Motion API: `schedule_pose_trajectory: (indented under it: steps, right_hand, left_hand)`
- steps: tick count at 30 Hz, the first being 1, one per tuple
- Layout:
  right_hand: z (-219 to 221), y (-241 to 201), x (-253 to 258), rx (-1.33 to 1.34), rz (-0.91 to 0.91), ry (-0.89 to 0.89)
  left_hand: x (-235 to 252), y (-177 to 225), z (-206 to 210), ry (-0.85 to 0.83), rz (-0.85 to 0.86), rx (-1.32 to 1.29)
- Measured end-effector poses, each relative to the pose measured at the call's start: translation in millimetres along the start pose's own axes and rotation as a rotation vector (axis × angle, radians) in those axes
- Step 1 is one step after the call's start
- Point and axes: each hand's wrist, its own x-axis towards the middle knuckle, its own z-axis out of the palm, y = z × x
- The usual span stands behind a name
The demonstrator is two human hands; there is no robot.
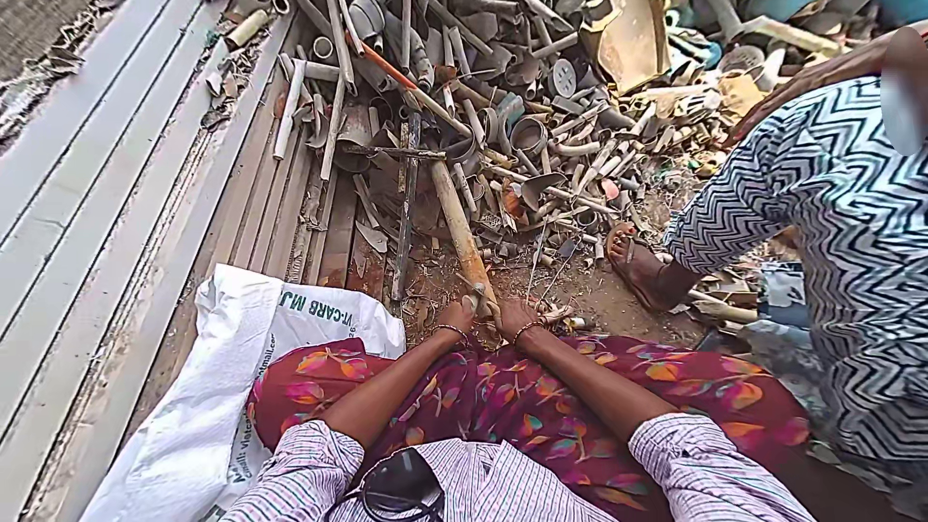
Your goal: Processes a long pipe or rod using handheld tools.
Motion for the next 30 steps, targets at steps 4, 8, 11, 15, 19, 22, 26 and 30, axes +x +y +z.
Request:
schedule_pose_trajectory:
  steps: [4, 8, 11, 15, 19, 22, 26, 30]
  right_hand:
    - [-0.1, -1.1, -3.5, 0.013, -0.005, 0.011]
    - [2.3, 2.0, -2.1, 0.036, 0.019, -0.01]
    - [0.1, -1.0, -4.9, 0.041, -0.005, 0.003]
    - [3.0, 2.5, -1.4, 0.025, -0.013, 0.004]
    - [1.4, -6.0, -10.1, 0.025, -0.044, -0.017]
    - [-2.6, 2.2, -0.5, 0.024, -0.002, -0.024]
    - [-0.5, -4.4, -6.6, 0.027, -0.039, -0.013]
    - [-4.0, 1.9, -0.6, 0.015, 0.004, -0.018]
  left_hand:
    - [0.7, 1.1, -0.9, 0.011, 0.017, -0.001]
    - [-1.3, 0.9, 1.8, -0.013, -0.005, 0.011]
    - [3.3, 0.8, -0.1, 0.012, 0.007, 0.0]
    - [2.5, -0.5, 2.8, -0.002, -0.006, 0.015]
    - [1.9, 1.8, -0.8, 0.01, 0.002, 0.045]
    - [1.7, 2.6, 1.9, 0.005, -0.013, 0.063]
    - [2.0, 3.5, -0.8, 0.018, 0.008, 0.106]
    - [1.2, 3.7, 1.1, 0.001, -0.007, 0.095]
